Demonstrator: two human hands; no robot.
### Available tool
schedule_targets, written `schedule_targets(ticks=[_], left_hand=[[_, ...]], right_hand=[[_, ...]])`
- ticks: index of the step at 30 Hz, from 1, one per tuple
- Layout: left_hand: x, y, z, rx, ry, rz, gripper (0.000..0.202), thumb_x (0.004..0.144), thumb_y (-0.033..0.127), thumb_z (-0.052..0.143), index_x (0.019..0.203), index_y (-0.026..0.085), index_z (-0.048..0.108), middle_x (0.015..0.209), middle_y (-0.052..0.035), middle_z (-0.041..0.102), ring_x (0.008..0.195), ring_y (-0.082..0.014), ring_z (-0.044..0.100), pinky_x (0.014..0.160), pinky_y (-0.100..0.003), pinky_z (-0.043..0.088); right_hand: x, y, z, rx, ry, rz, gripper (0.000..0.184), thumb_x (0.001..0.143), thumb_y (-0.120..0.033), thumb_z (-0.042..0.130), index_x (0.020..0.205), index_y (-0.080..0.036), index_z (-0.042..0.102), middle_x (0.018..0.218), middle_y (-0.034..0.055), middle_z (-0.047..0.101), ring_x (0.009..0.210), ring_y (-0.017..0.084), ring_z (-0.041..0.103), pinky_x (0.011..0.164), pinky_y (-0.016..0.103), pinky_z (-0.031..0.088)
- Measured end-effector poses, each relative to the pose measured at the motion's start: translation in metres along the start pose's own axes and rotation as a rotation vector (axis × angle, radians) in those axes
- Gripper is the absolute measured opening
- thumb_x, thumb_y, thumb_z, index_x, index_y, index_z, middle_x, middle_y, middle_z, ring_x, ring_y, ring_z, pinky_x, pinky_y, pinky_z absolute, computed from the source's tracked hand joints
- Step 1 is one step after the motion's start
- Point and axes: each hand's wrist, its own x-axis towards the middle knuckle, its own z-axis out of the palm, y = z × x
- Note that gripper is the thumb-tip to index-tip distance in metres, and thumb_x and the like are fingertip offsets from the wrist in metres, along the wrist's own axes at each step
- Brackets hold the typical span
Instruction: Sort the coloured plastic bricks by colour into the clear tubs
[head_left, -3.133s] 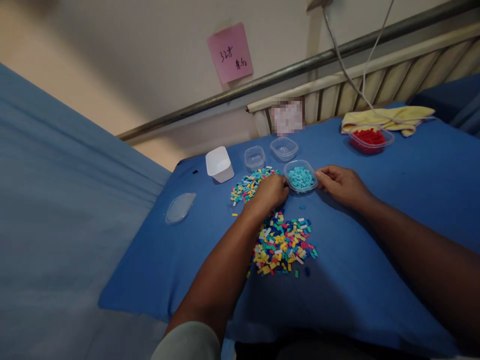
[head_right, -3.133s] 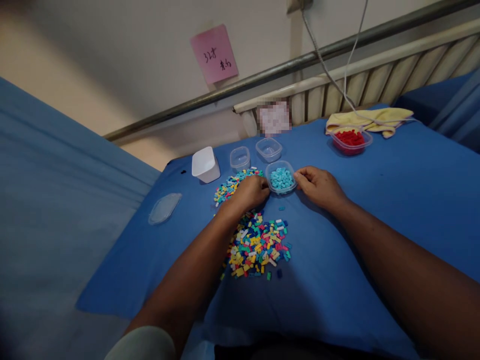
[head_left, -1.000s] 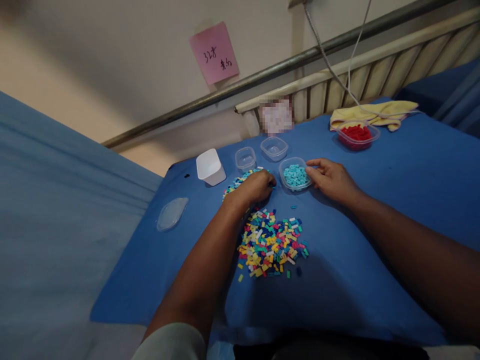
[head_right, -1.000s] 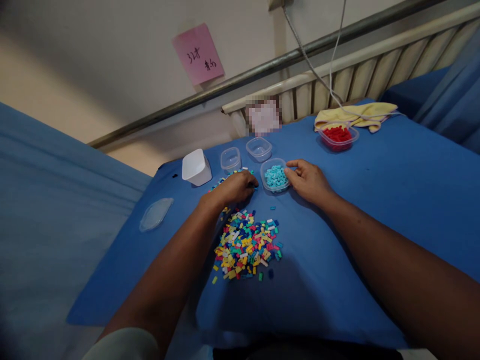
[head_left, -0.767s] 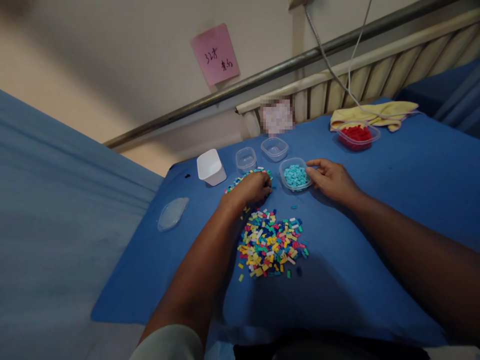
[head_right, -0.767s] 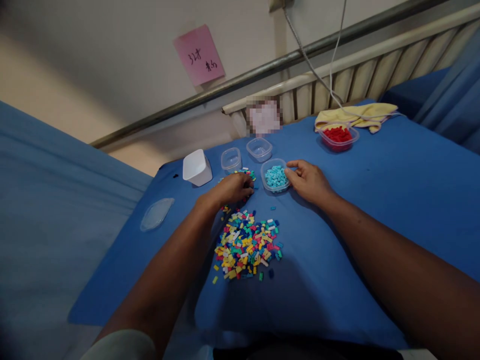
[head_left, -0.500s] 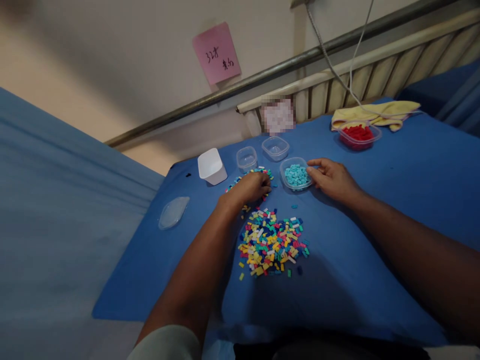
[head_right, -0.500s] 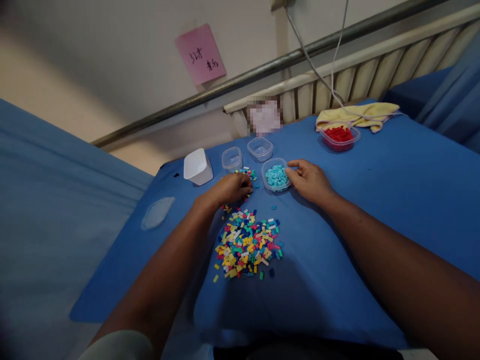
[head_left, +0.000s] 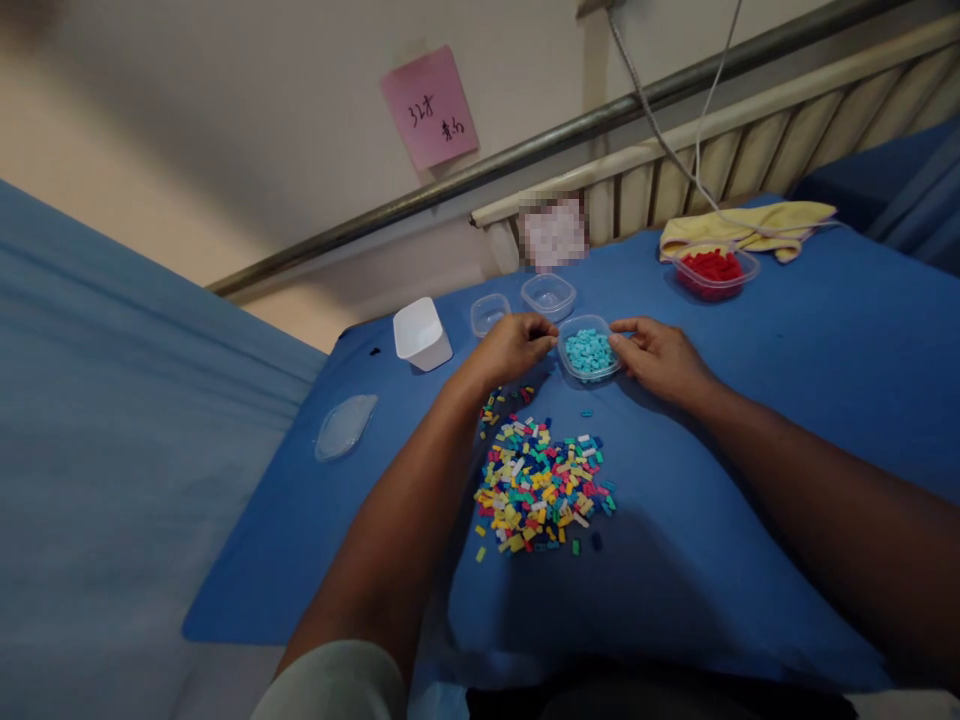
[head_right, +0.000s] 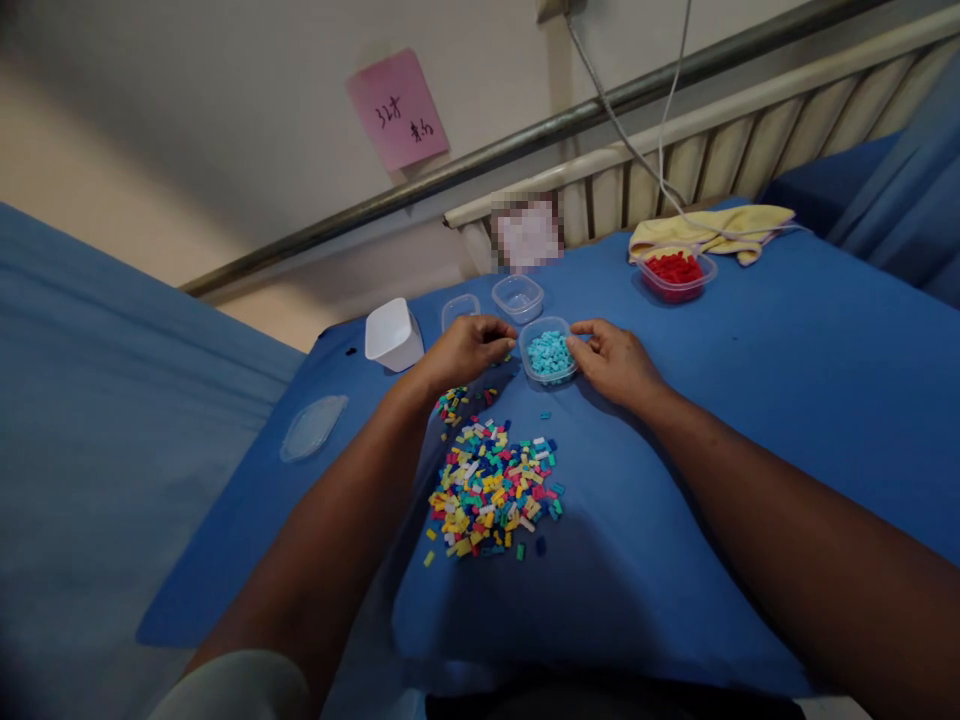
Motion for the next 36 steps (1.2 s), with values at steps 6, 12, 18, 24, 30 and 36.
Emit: schedule_targets(ticks=[6,12,18,24,30,36], left_hand=[[0.025,0.017,0.018,-0.004,0.033,0.074,0.028,0.098,0.014,0.064,0.124,0.011,0.075,0.118,-0.0096,0.079,0.099,-0.0180,0.072,0.093,-0.031,0.056],[-0.011,0.002,0.009,0.159,0.242,0.111,0.035,0.101,0.018,0.061,0.133,0.016,0.076,0.133,-0.0107,0.075,0.114,-0.0227,0.072,0.107,-0.038,0.056],[-0.094,-0.050,-0.019,0.105,0.420,-0.172,0.029,0.097,0.026,0.063,0.118,0.018,0.080,0.120,-0.0089,0.080,0.109,-0.0253,0.074,0.100,-0.038,0.058],[-0.151,-0.094,-0.017,0.010,0.476,-0.335,0.029,0.096,0.038,0.066,0.110,0.018,0.080,0.103,-0.0069,0.080,0.092,-0.0247,0.073,0.085,-0.037,0.057],[-0.170,-0.087,0.004,0.186,0.403,-0.088,0.021,0.101,0.031,0.062,0.106,0.022,0.080,0.106,-0.0058,0.076,0.102,-0.0228,0.072,0.094,-0.039,0.056],[-0.168,-0.079,0.009,0.279,0.425,-0.063,0.022,0.106,0.034,0.062,0.112,0.022,0.079,0.110,-0.0073,0.075,0.106,-0.0255,0.071,0.093,-0.042,0.056]], right_hand=[[-0.001,-0.002,0.000,0.017,-0.011,-0.002,0.043,0.097,-0.051,0.068,0.125,-0.019,0.075,0.073,0.0035,0.073,0.061,0.022,0.067,0.058,0.034,0.053],[0.000,0.002,-0.001,0.008,-0.006,-0.010,0.046,0.097,-0.053,0.069,0.125,-0.017,0.075,0.076,0.0038,0.075,0.062,0.021,0.068,0.060,0.033,0.054],[-0.003,0.002,-0.003,-0.024,0.003,-0.017,0.046,0.097,-0.054,0.070,0.124,-0.017,0.077,0.073,0.0031,0.073,0.060,0.020,0.067,0.056,0.031,0.052],[-0.005,0.005,-0.005,-0.042,0.009,-0.013,0.046,0.096,-0.054,0.071,0.123,-0.017,0.077,0.075,0.0039,0.074,0.062,0.021,0.068,0.057,0.032,0.056],[-0.008,0.005,-0.009,-0.078,0.013,-0.003,0.048,0.096,-0.055,0.072,0.124,-0.017,0.077,0.074,0.0028,0.071,0.060,0.020,0.066,0.057,0.033,0.056],[-0.011,0.005,-0.011,-0.126,0.004,0.016,0.048,0.097,-0.058,0.071,0.124,-0.019,0.077,0.073,0.0017,0.070,0.061,0.020,0.066,0.058,0.033,0.054]])
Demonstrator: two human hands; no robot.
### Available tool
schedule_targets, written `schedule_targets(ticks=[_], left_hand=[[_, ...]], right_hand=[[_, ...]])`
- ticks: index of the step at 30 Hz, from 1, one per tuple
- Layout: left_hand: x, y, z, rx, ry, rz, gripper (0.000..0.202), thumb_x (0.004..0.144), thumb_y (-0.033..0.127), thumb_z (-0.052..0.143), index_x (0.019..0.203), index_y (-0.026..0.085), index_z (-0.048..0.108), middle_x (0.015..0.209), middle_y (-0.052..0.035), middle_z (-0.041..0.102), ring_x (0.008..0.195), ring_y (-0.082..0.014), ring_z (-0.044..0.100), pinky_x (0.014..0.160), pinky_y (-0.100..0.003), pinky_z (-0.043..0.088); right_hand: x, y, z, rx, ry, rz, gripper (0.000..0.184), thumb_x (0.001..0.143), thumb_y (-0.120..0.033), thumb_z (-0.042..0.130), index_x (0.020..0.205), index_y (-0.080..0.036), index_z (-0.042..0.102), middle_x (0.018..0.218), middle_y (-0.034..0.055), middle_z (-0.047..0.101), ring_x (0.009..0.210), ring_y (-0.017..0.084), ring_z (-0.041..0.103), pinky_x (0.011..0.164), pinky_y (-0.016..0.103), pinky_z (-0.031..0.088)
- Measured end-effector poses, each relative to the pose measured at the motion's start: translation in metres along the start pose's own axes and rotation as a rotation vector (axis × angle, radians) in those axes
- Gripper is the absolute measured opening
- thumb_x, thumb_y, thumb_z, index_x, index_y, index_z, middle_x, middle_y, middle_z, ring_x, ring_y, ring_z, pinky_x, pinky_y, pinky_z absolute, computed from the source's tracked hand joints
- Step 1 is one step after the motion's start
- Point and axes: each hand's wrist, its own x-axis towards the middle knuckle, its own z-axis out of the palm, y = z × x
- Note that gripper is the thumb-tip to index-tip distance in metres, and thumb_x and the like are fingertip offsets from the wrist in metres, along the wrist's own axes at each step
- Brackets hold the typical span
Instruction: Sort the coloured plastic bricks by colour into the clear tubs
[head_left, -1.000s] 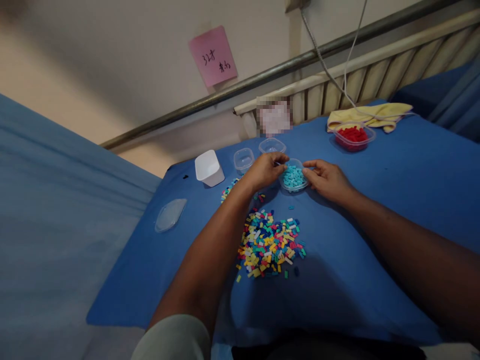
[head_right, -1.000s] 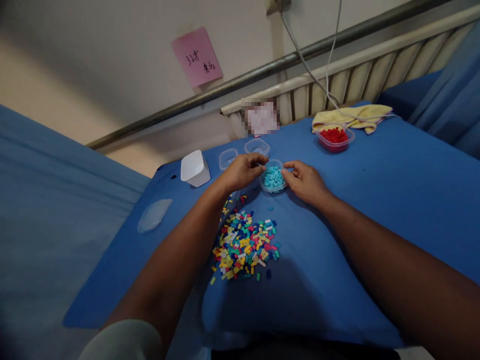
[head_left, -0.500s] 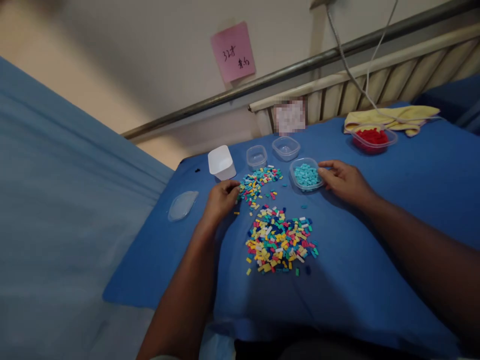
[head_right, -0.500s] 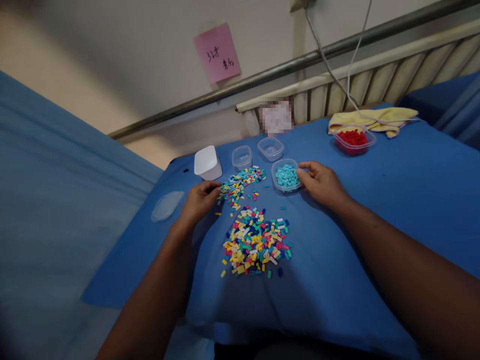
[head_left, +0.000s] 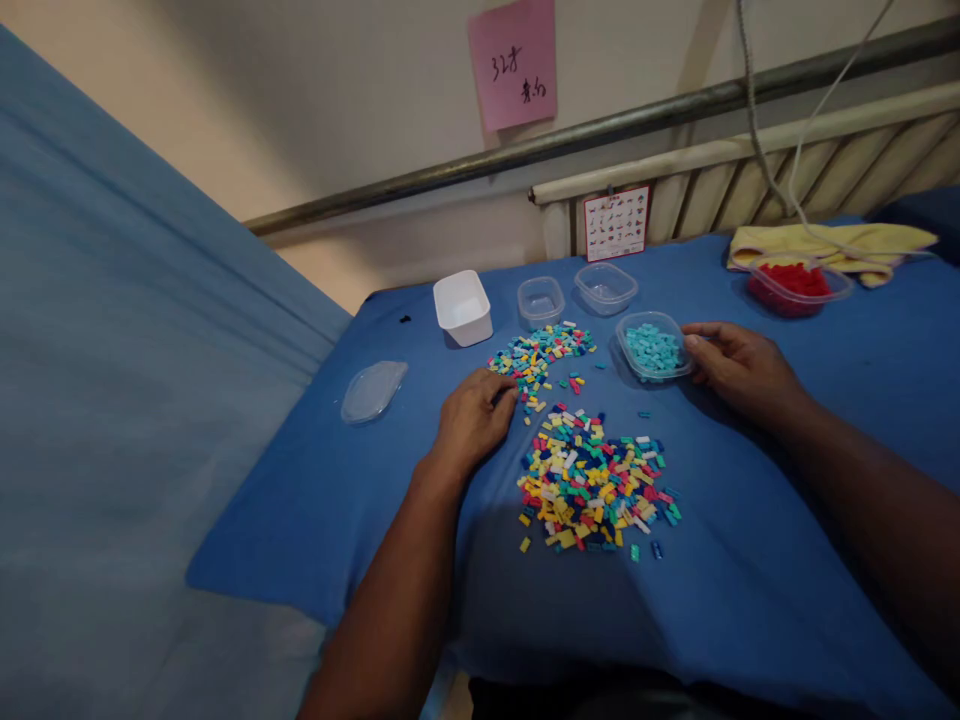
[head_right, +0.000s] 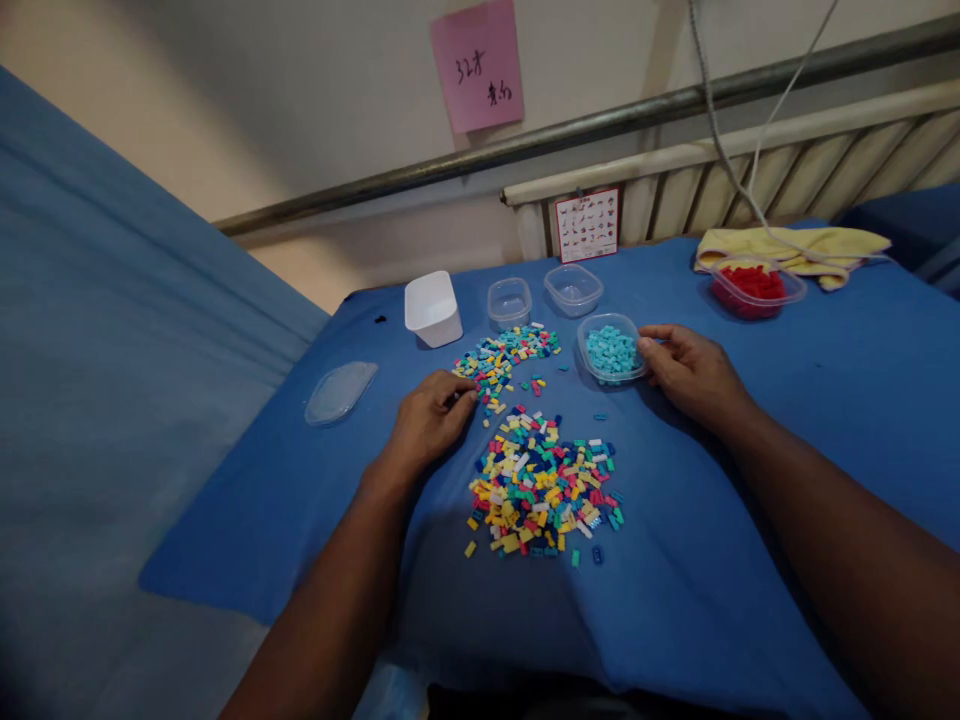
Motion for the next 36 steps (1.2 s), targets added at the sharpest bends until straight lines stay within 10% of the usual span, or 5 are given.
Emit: schedule_targets(ticks=[11,16,22,31,36], left_hand=[[-0.001,0.007,0.012,-0.169,0.071,0.119,0.020,0.109,0.027,0.059,0.114,0.022,0.078,0.109,-0.0060,0.076,0.105,-0.0213,0.072,0.097,-0.038,0.057],[0.006,0.002,0.020,-0.272,0.315,0.105,0.019,0.108,0.028,0.062,0.115,0.021,0.078,0.110,-0.0068,0.076,0.108,-0.0208,0.071,0.099,-0.038,0.057],[0.016,-0.008,0.026,-0.406,0.490,-0.060,0.027,0.110,0.037,0.057,0.117,0.019,0.077,0.119,-0.0091,0.076,0.116,-0.0226,0.070,0.108,-0.040,0.056],[0.019,0.007,0.044,-0.792,0.311,-0.203,0.059,0.118,0.059,0.021,0.154,0.026,0.055,0.159,-0.0104,0.061,0.146,-0.0244,0.061,0.121,-0.045,0.052],[0.015,0.002,0.032,-0.554,0.447,-0.126,0.049,0.116,0.051,0.038,0.140,0.018,0.066,0.145,-0.0142,0.069,0.137,-0.0262,0.065,0.122,-0.046,0.051]], right_hand=[[-0.038,-0.044,-0.014,-0.294,0.338,-0.260,0.040,0.106,-0.053,0.061,0.126,-0.023,0.077,0.081,0.0046,0.073,0.074,0.025,0.070,0.074,0.042,0.057],[-0.078,-0.070,0.008,-0.276,-0.245,-0.806,0.044,0.106,-0.049,0.066,0.146,-0.029,0.066,0.129,0.0132,0.077,0.118,0.034,0.075,0.101,0.053,0.061],[-0.108,-0.084,0.060,-0.417,-0.838,-1.040,0.082,0.101,-0.068,0.071,0.169,-0.029,0.050,0.179,0.0138,0.042,0.168,0.038,0.032,0.133,0.061,0.036],[-0.102,-0.074,0.068,-0.428,-0.642,-0.876,0.051,0.111,-0.036,0.059,0.163,-0.034,0.059,0.174,0.0091,0.051,0.164,0.036,0.042,0.129,0.066,0.042],[-0.080,-0.080,0.073,-0.383,-0.592,-0.848,0.057,0.113,-0.038,0.056,0.169,-0.030,0.049,0.172,0.0130,0.053,0.160,0.034,0.049,0.130,0.063,0.044]])
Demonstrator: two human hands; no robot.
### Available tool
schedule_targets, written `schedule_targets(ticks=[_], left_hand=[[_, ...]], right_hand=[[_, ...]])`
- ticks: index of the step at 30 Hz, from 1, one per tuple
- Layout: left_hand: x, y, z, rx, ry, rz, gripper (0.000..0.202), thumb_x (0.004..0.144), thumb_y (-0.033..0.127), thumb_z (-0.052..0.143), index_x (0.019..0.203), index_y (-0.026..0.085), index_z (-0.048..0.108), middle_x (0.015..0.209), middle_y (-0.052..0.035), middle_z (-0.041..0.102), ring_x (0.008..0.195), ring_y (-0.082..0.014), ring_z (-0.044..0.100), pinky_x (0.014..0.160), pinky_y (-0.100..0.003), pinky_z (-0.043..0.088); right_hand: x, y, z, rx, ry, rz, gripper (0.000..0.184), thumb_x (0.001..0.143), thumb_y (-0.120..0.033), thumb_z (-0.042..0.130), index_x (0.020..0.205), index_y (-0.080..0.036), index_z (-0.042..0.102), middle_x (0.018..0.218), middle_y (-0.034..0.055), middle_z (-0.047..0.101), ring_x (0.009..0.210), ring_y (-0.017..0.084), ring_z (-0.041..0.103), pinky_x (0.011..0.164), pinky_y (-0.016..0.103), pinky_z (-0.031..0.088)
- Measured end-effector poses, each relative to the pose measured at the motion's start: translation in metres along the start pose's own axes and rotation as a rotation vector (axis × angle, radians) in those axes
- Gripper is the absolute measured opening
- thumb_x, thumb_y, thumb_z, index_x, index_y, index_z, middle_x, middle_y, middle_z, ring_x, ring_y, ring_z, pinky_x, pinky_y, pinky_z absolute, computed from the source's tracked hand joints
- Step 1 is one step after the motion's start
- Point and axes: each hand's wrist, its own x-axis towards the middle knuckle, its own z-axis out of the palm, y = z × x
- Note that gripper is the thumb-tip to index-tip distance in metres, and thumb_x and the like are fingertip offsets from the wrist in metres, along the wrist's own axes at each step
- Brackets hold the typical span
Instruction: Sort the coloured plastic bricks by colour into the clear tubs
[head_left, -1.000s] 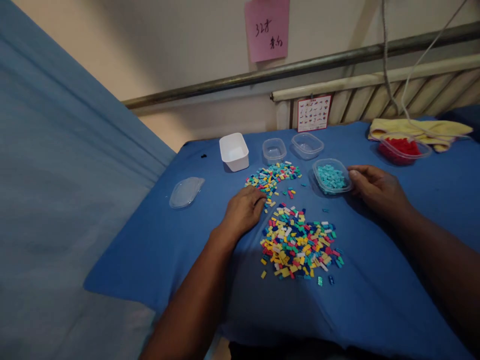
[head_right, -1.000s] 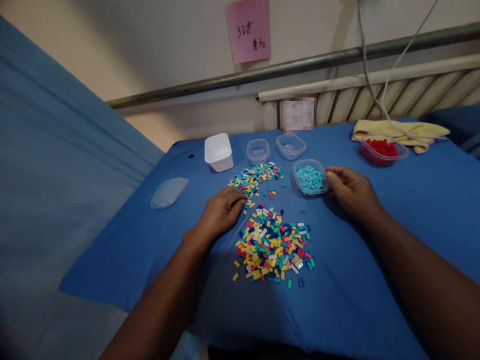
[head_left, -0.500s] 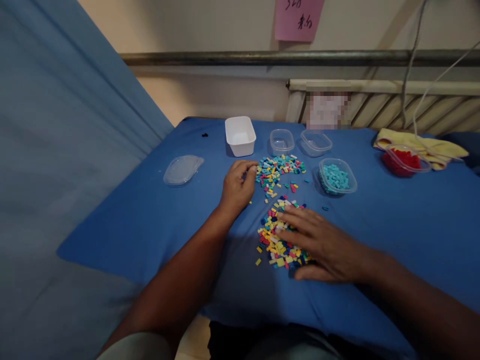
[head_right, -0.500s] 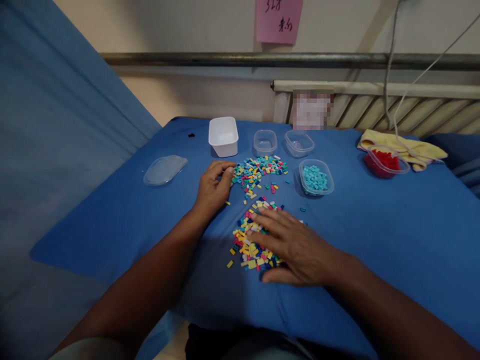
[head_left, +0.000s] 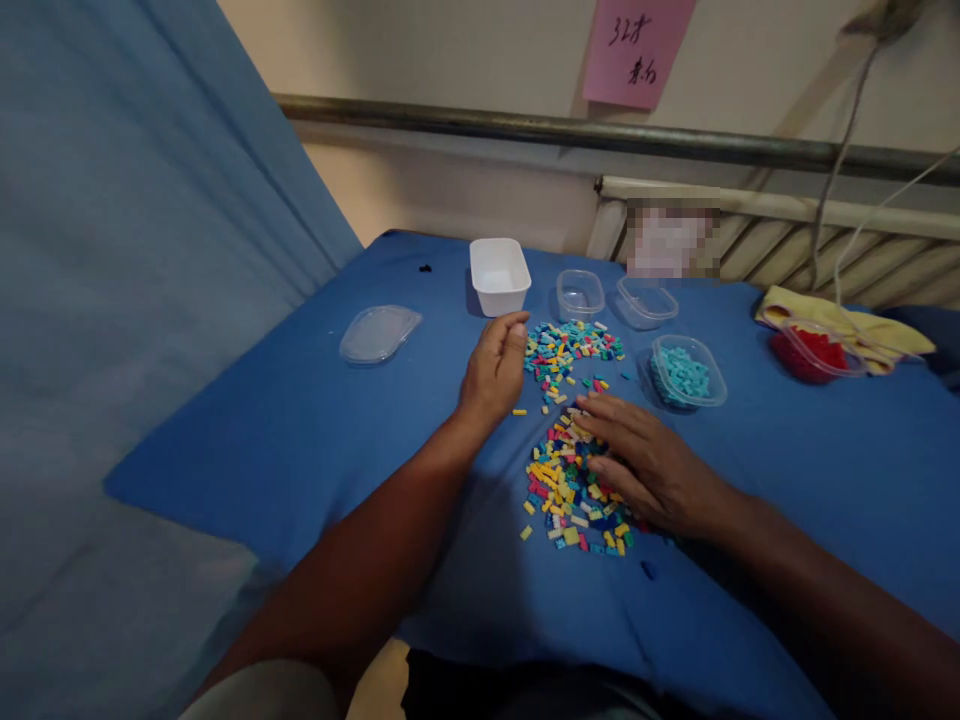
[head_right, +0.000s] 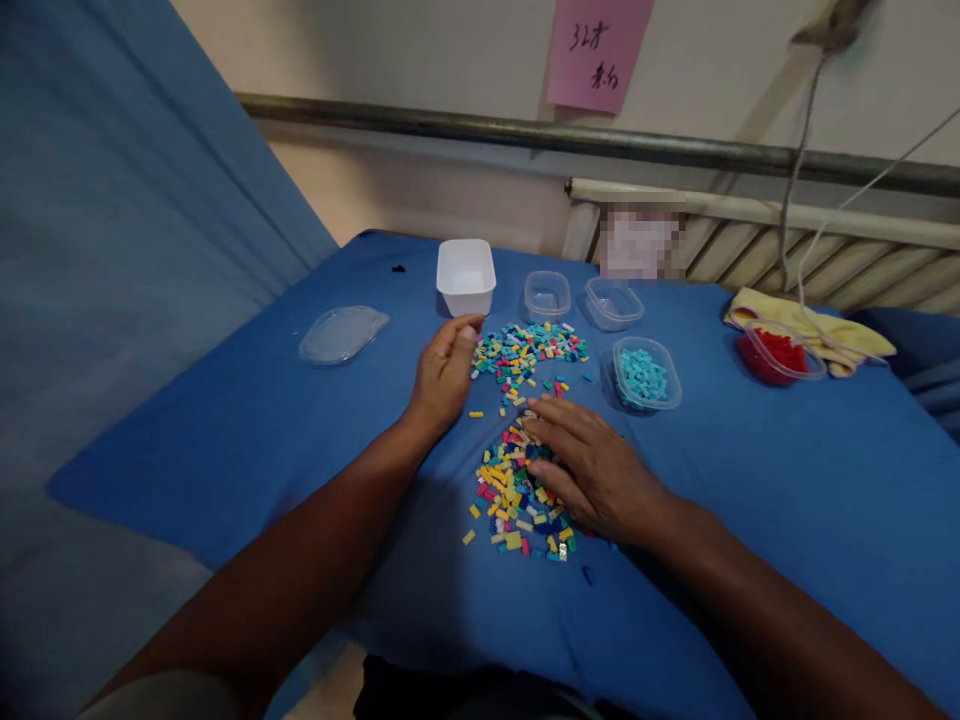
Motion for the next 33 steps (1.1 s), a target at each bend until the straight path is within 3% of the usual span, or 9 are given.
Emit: schedule_targets(ticks=[3,6,9,16,19,22,29,33], left_hand=[[-0.001,-0.010,-0.005,0.209,-0.142,0.126,0.038,0.112,0.035,0.045,0.133,0.017,0.072,0.149,-0.0144,0.068,0.144,-0.0252,0.061,0.128,-0.046,0.046],[-0.003,-0.019,-0.004,0.369,-0.312,0.145,0.043,0.110,0.026,0.042,0.140,0.012,0.070,0.156,-0.0175,0.064,0.150,-0.0271,0.057,0.132,-0.049,0.042],[-0.004,-0.023,-0.004,0.482,-0.388,0.117,0.049,0.108,0.022,0.041,0.148,0.006,0.064,0.159,-0.0210,0.061,0.153,-0.0294,0.054,0.133,-0.049,0.041],[-0.006,-0.012,-0.005,0.573,-0.450,0.112,0.050,0.108,0.023,0.042,0.152,0.009,0.062,0.167,-0.0208,0.052,0.159,-0.0325,0.047,0.134,-0.052,0.036],[-0.007,-0.006,-0.005,0.614,-0.446,0.086,0.053,0.111,0.029,0.040,0.159,0.012,0.054,0.173,-0.0201,0.044,0.164,-0.0343,0.039,0.134,-0.058,0.032],[-0.008,-0.002,-0.005,0.646,-0.526,0.100,0.054,0.114,0.036,0.037,0.158,0.011,0.054,0.173,-0.0209,0.043,0.165,-0.0358,0.037,0.135,-0.060,0.028],[-0.018,0.006,-0.005,0.579,-0.704,0.174,0.064,0.116,0.049,0.036,0.166,0.010,0.047,0.178,-0.0198,0.034,0.169,-0.0341,0.026,0.138,-0.057,0.023],[-0.018,0.009,-0.007,0.449,-0.666,0.229,0.060,0.117,0.046,0.035,0.166,0.014,0.048,0.177,-0.0167,0.038,0.168,-0.0263,0.032,0.138,-0.049,0.028]], right_hand=[[0.042,0.008,0.004,-0.071,-0.044,0.044,0.058,0.116,-0.047,0.048,0.169,-0.022,0.050,0.174,0.0164,0.048,0.163,0.035,0.043,0.133,0.063,0.038],[0.085,0.022,0.015,-0.134,-0.161,0.043,0.069,0.115,-0.054,0.044,0.168,-0.010,0.048,0.178,0.0220,0.039,0.168,0.037,0.034,0.137,0.062,0.031],[0.099,0.039,0.024,-0.153,-0.254,0.064,0.078,0.114,-0.063,0.039,0.171,-0.010,0.045,0.178,0.0212,0.039,0.168,0.038,0.033,0.137,0.062,0.030],[0.050,0.062,0.009,-0.135,-0.262,0.235,0.087,0.111,-0.073,0.033,0.174,-0.013,0.041,0.179,0.0199,0.035,0.168,0.041,0.029,0.136,0.067,0.029],[0.040,0.057,0.004,-0.148,-0.223,0.247,0.084,0.112,-0.072,0.036,0.175,-0.016,0.040,0.180,0.0181,0.033,0.169,0.040,0.027,0.136,0.067,0.029],[0.034,0.050,0.004,-0.132,-0.203,0.237,0.078,0.113,-0.069,0.039,0.175,-0.021,0.042,0.179,0.0163,0.038,0.168,0.040,0.031,0.135,0.067,0.032],[-0.004,0.029,-0.003,-0.073,-0.170,0.249,0.072,0.114,-0.063,0.043,0.175,-0.023,0.042,0.179,0.0163,0.037,0.167,0.037,0.033,0.135,0.065,0.033],[-0.029,0.026,-0.004,0.007,-0.105,0.237,0.065,0.117,-0.053,0.044,0.177,-0.031,0.036,0.180,0.0108,0.037,0.168,0.034,0.034,0.135,0.066,0.033]])
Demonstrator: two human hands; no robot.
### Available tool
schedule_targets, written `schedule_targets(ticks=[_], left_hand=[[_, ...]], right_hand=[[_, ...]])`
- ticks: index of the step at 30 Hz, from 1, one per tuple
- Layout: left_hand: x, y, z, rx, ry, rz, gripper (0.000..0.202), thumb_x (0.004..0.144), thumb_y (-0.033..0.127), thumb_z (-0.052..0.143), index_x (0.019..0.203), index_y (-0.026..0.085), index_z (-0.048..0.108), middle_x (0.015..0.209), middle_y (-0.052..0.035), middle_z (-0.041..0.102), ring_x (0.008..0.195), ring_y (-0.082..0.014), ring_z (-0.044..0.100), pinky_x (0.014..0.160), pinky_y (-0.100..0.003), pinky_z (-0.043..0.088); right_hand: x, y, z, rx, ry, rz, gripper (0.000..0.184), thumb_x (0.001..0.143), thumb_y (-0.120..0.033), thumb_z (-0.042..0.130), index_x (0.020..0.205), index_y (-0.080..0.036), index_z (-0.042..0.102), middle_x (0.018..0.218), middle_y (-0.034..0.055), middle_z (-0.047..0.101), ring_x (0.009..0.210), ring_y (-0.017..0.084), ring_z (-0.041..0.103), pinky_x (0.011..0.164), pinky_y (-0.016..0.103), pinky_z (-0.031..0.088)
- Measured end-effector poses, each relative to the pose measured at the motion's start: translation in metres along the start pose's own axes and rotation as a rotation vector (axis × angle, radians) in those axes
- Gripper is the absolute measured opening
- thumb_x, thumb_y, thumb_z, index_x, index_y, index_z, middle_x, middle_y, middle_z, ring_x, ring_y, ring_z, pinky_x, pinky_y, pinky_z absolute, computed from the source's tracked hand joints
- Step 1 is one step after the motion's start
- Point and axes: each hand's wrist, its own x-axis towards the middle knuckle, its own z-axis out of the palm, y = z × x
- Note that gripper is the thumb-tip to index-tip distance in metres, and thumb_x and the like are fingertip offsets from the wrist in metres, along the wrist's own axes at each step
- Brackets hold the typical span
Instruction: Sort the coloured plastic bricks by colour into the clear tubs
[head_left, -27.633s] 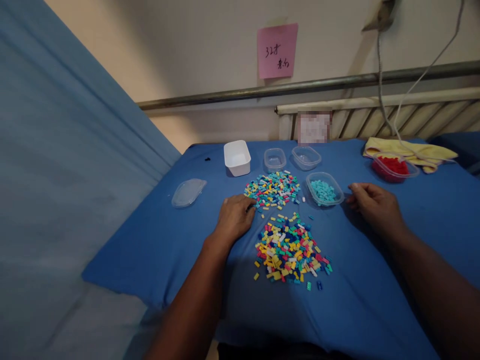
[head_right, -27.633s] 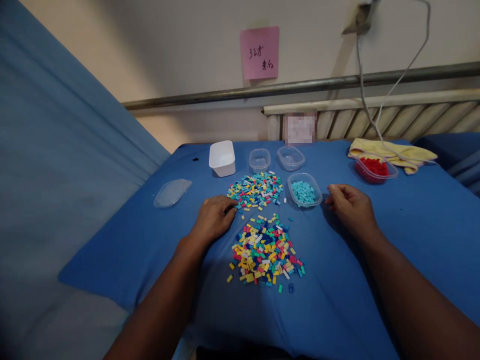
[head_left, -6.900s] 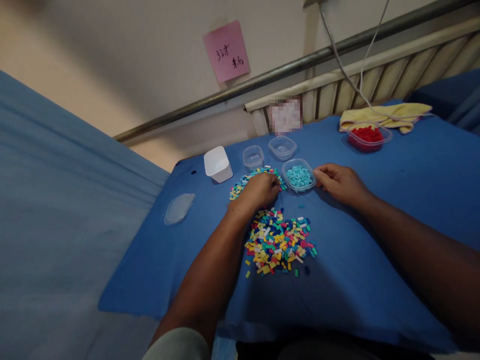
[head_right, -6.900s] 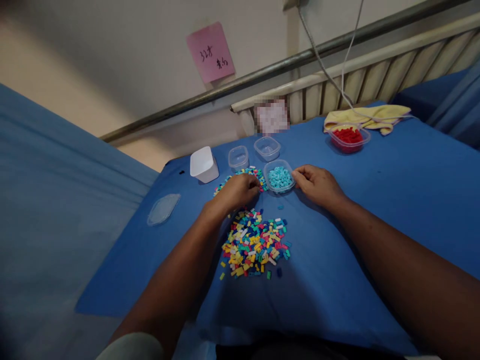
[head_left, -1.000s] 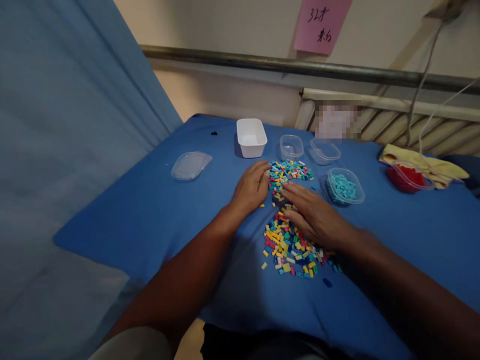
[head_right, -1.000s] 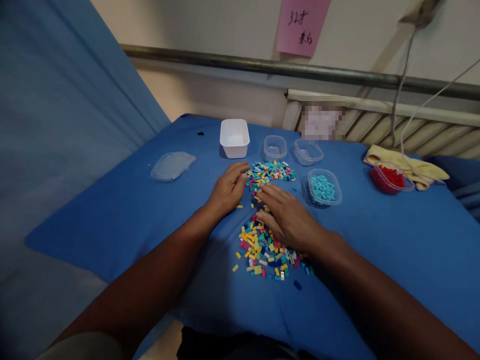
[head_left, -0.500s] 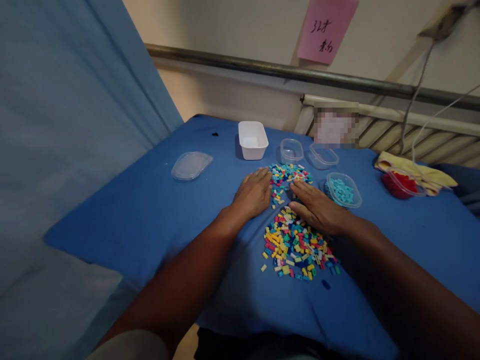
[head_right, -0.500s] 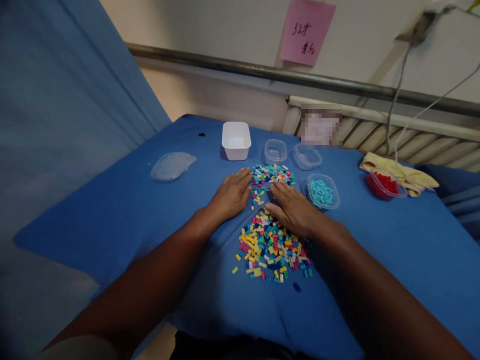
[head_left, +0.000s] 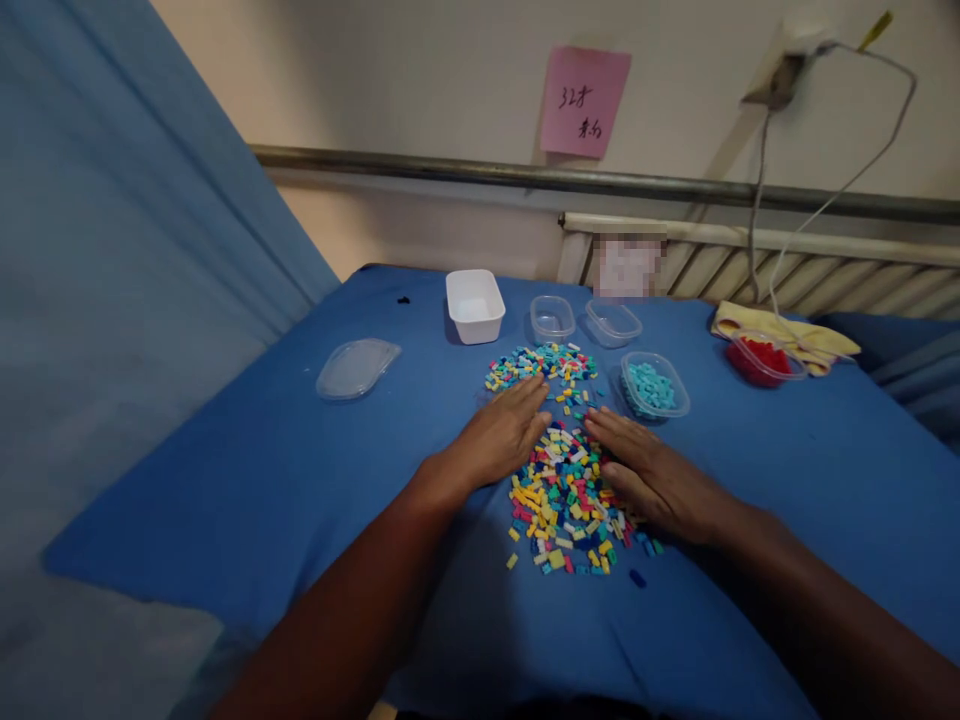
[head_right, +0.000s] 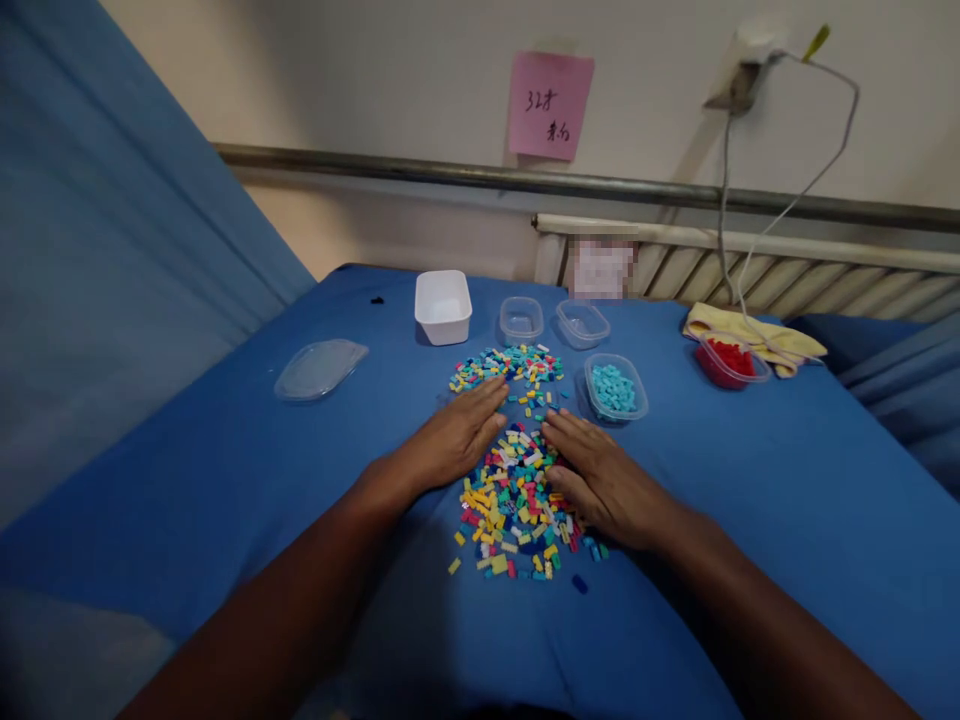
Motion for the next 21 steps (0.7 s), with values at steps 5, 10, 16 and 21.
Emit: schedule_targets(ticks=[5,10,16,21], left_hand=[[0.000,-0.017,-0.011,0.073,0.275,-0.132,0.044,0.113,0.031,0.042,0.143,0.016,0.069,0.148,-0.0153,0.069,0.142,-0.0293,0.062,0.125,-0.050,0.047],[-0.003,-0.027,-0.019,0.223,0.227,-0.215,0.034,0.104,0.019,0.050,0.121,0.017,0.079,0.115,-0.0141,0.075,0.112,-0.0314,0.069,0.103,-0.049,0.058],[-0.007,-0.021,-0.024,0.218,0.193,-0.258,0.027,0.096,0.013,0.055,0.108,0.021,0.078,0.112,-0.0100,0.076,0.106,-0.0299,0.070,0.100,-0.049,0.056],[-0.006,-0.024,-0.024,0.216,0.199,-0.174,0.038,0.103,0.024,0.058,0.138,0.022,0.073,0.126,-0.0118,0.072,0.120,-0.0318,0.065,0.105,-0.051,0.053]], right_hand=[[-0.011,-0.001,0.006,0.086,0.061,-0.063,0.064,0.115,-0.048,0.051,0.176,-0.034,0.038,0.176,0.0110,0.046,0.163,0.035,0.043,0.132,0.068,0.038],[-0.005,-0.030,0.005,0.210,-0.002,-0.159,0.071,0.114,-0.045,0.055,0.179,-0.033,0.029,0.180,0.0084,0.038,0.166,0.031,0.038,0.134,0.059,0.039],[-0.001,-0.029,0.008,0.342,0.156,-0.205,0.053,0.114,-0.042,0.053,0.166,-0.032,0.054,0.165,0.0097,0.061,0.154,0.031,0.057,0.127,0.056,0.048],[-0.005,-0.001,0.006,0.375,0.374,0.113,0.041,0.117,-0.043,0.044,0.123,-0.028,0.082,0.121,0.0089,0.083,0.114,0.031,0.077,0.103,0.050,0.061]])
